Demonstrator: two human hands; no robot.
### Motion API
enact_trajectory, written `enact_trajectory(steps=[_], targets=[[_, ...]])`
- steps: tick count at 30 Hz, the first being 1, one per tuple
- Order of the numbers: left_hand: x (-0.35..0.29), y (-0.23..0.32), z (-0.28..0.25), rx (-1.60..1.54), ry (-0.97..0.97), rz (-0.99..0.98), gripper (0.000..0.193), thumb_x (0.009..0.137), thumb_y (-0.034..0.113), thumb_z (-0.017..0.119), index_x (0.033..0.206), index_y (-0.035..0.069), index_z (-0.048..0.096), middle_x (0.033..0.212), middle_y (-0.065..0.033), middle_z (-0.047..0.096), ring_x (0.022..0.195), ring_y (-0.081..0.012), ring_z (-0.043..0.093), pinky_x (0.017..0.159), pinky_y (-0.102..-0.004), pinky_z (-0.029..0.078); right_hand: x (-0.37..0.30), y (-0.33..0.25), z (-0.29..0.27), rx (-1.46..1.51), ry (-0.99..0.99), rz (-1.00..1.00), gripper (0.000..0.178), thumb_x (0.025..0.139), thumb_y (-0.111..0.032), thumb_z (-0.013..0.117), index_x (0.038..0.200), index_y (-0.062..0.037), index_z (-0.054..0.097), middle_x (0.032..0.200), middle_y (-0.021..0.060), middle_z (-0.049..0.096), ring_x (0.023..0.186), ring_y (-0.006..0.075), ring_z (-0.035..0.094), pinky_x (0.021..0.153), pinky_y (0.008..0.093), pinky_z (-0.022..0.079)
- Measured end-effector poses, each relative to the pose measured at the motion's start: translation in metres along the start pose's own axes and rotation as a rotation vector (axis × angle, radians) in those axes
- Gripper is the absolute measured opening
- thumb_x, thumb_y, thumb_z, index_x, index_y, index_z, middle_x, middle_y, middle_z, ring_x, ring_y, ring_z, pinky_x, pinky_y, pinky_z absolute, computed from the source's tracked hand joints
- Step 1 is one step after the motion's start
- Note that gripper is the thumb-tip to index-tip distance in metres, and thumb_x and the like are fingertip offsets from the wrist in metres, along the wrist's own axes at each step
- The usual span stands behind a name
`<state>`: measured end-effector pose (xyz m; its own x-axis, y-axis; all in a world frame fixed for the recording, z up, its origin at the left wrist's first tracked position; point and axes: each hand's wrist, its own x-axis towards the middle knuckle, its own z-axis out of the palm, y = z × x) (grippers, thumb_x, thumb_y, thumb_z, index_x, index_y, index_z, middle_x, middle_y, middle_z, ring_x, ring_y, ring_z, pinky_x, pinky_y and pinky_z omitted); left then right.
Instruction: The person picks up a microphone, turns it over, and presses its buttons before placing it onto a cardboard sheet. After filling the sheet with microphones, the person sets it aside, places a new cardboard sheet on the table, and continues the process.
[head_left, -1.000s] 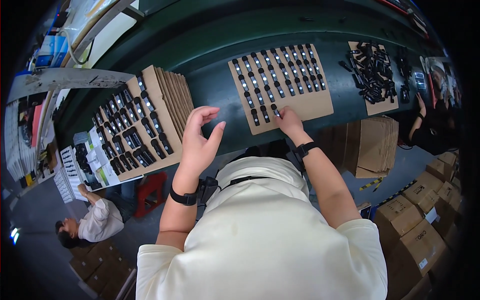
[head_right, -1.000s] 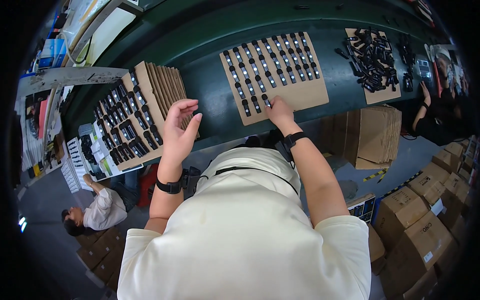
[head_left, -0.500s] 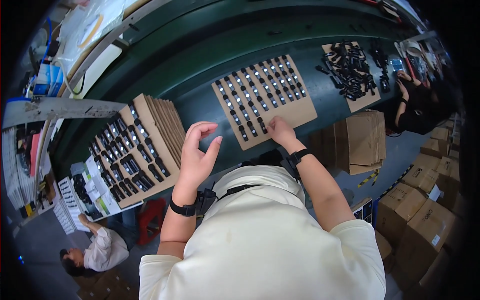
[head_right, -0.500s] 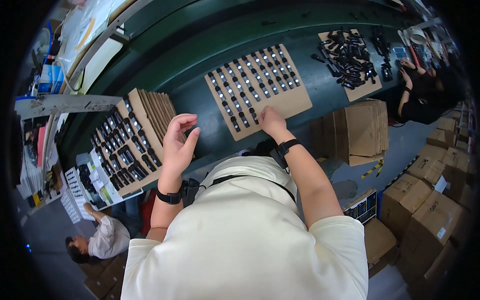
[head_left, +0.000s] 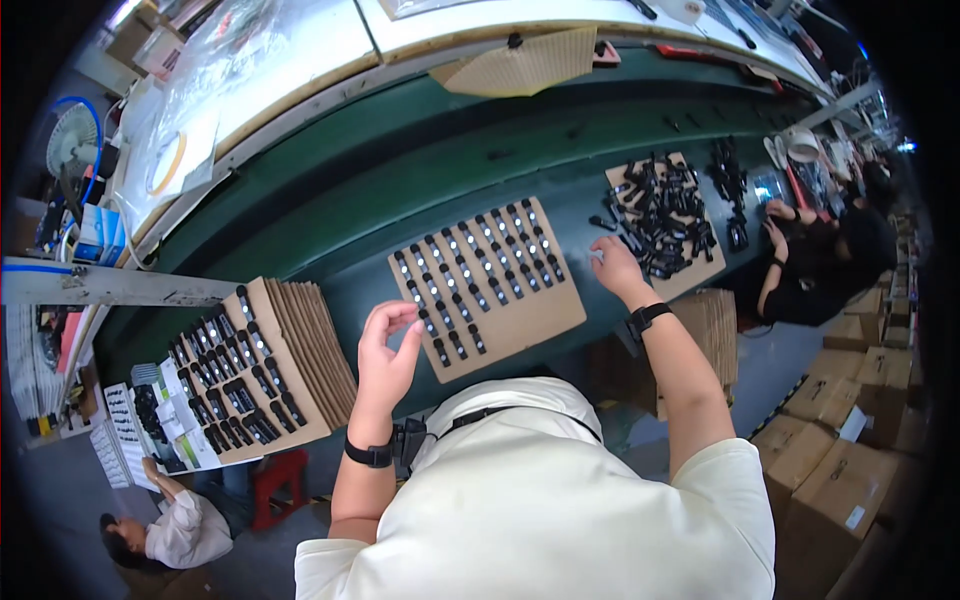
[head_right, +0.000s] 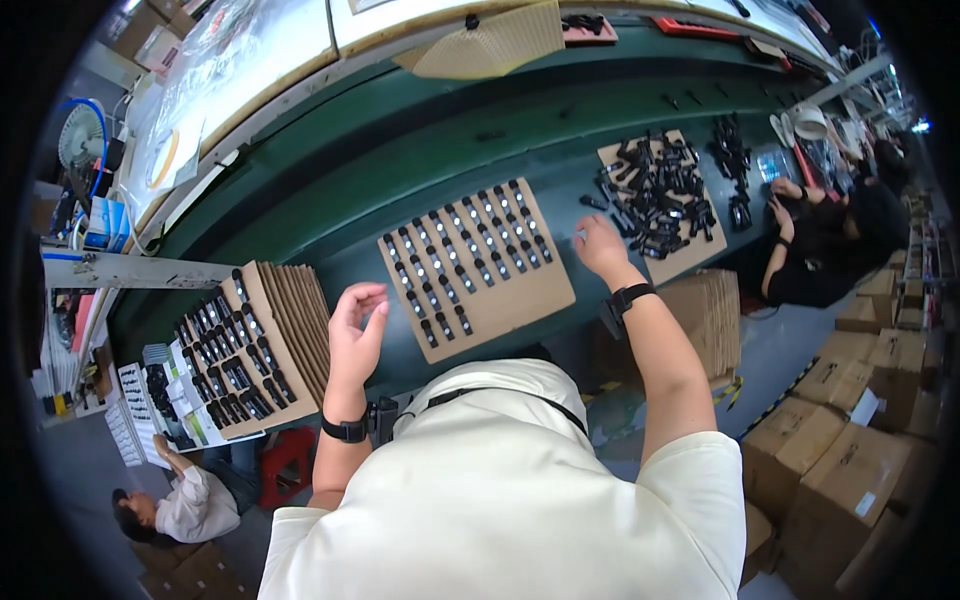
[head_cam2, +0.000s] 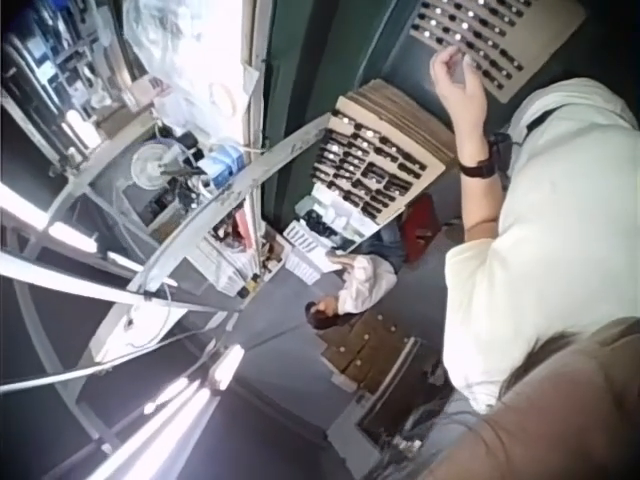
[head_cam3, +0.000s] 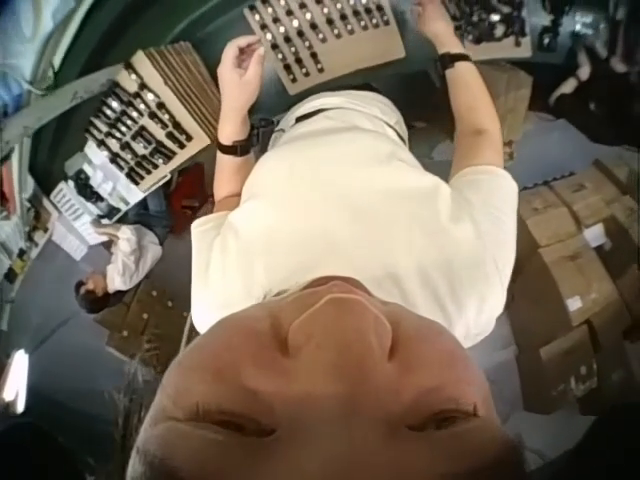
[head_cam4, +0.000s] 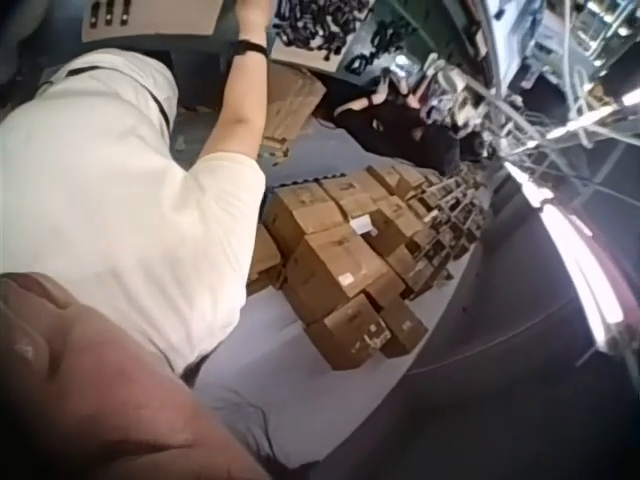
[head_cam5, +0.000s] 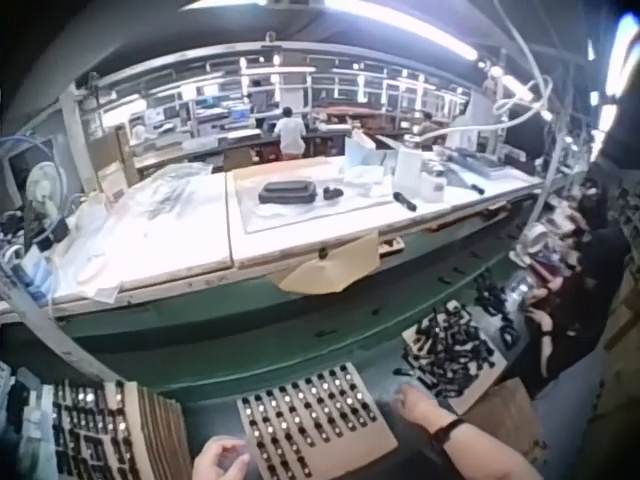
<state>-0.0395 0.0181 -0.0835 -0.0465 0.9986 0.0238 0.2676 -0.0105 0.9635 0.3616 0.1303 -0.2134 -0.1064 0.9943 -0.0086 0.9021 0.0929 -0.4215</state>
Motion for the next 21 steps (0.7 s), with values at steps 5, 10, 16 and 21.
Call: enact_trajectory(steps=[5,10,16,21], targets=[[0.010,-0.004,0.033,0.018,0.093,-0.087,0.019,0.090,0.000,0.061,0.109,-0.001,0.059,0.109,-0.0075,0.060,0.098,-0.0147,0.060,0.088,-0.0277,0.048,0.104,0.036,-0.026,-0.026,0.018,-0.189,0.023,0.079,-0.009,0.066,0.102,-0.0060,0.060,0.107,0.0152,0.058,0.105,0.0368,0.056,0.090,0.0434,0.047],[0.007,-0.003,0.062,0.094,0.221,-0.215,0.017,0.091,0.001,0.061,0.107,-0.001,0.059,0.108,-0.0074,0.060,0.096,-0.0142,0.061,0.088,-0.0272,0.048,0.203,0.051,-0.012,-0.128,0.019,-0.256,0.029,0.080,-0.011,0.065,0.108,-0.0074,0.061,0.115,0.0149,0.056,0.108,0.0359,0.055,0.091,0.0444,0.048],[0.009,0.015,0.079,0.184,0.343,-0.323,0.016,0.090,0.000,0.061,0.105,-0.001,0.060,0.107,-0.0076,0.061,0.095,-0.0141,0.061,0.088,-0.0274,0.048,0.287,0.082,0.026,-0.242,0.084,-0.282,0.039,0.081,-0.011,0.063,0.119,-0.0096,0.061,0.122,0.0144,0.057,0.111,0.0365,0.054,0.094,0.0444,0.048],[0.009,0.015,0.088,0.210,0.416,-0.419,0.015,0.090,0.000,0.061,0.105,-0.001,0.060,0.107,-0.0081,0.061,0.095,-0.0148,0.061,0.087,-0.0277,0.049,0.322,0.074,0.039,-0.347,-0.213,-0.278,0.037,0.084,-0.010,0.060,0.121,-0.0072,0.061,0.115,0.0156,0.060,0.111,0.0365,0.055,0.094,0.0437,0.048]])
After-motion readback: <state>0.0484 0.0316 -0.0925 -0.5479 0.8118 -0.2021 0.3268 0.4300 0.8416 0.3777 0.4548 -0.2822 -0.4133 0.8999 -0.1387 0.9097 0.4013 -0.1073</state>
